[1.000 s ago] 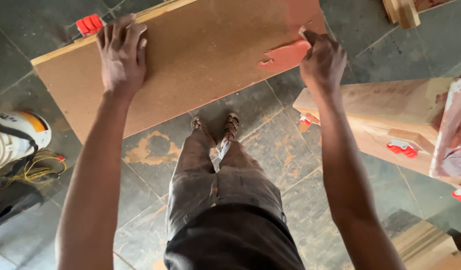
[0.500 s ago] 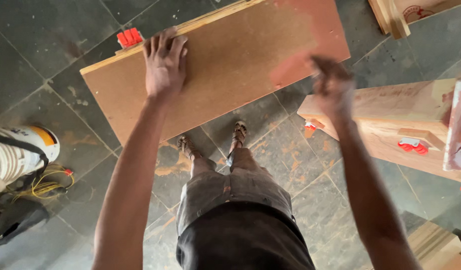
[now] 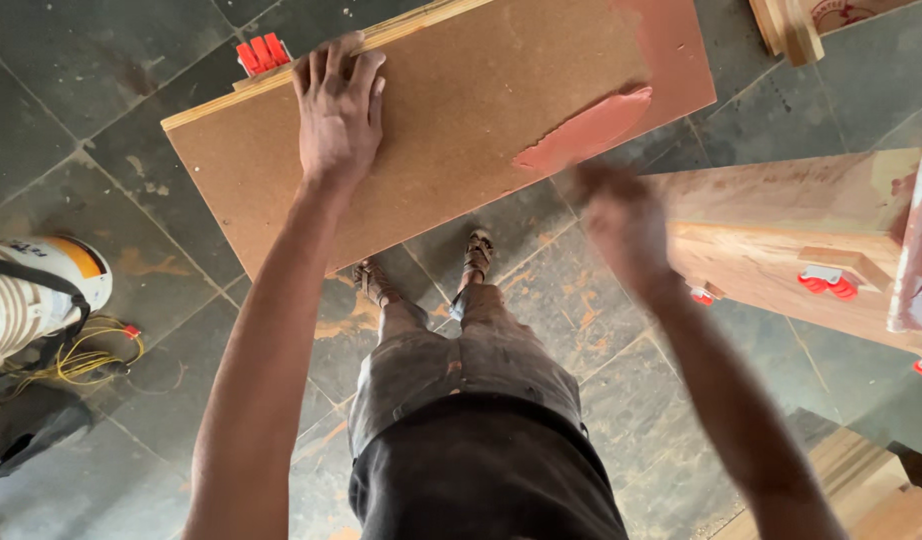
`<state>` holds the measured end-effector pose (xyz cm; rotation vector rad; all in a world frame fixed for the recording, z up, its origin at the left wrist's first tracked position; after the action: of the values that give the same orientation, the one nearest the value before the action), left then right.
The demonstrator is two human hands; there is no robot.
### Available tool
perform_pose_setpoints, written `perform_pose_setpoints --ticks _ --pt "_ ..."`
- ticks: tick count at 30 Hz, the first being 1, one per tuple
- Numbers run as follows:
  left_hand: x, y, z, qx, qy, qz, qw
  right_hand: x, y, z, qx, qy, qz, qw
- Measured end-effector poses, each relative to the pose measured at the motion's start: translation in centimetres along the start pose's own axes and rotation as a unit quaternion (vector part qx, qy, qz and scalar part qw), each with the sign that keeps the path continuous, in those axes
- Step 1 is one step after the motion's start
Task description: The person sands the edges of a wooden panel and then applies reddish-brown wood filler to several boards and furniture components using a spatula and a putty tray.
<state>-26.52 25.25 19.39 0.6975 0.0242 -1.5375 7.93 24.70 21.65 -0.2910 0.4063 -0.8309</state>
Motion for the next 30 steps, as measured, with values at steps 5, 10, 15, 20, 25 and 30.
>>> perform_pose_setpoints --ticks 5,10,15,20,25,30 --pt "0.0 0.2 0.1 0.003 0.007 -0.005 1.0 -7.2 13.3 8.2 0.118 0.037 -0.038 0.992" --pt "-0.1 0.2 0.2 0.002 0.012 -0.001 1.0 -10.2 16.8 6.3 0.113 -0.047 -0.087 0.989" --pt "-0.2 0.2 0.2 0.003 0.012 0.003 1.0 -8.1 13.2 4.6 0.068 -0.018 -0.205 0.976" --pt "0.2 -0.4 -0.5 0.006 0.007 0.015 1.0 -6.2 2.7 -0.9 0.031 -0.026 -0.178 0.983" --pt "0.5 -1.0 -1.3 0.018 0.022 -0.005 1.0 -2.6 -11.8 -6.3 0.042 -0.031 -0.077 0.996" --pt "-0.2 -3.5 0.1 0.08 -0.014 -0.089 0.993 -1.6 -10.7 -3.6 -0.152 -0.043 -0.014 0.987"
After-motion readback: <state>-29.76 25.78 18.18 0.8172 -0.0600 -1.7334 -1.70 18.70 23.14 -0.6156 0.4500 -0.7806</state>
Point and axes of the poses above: each hand's wrist, its own x-axis away from the middle knuckle, its own z-axis out of the back of the hand, y = z × x, the point moved 9 cm from there along -x, towards the middle knuckle, and after that the axes turned 4 degrees about -x, right-handed, at the moved point
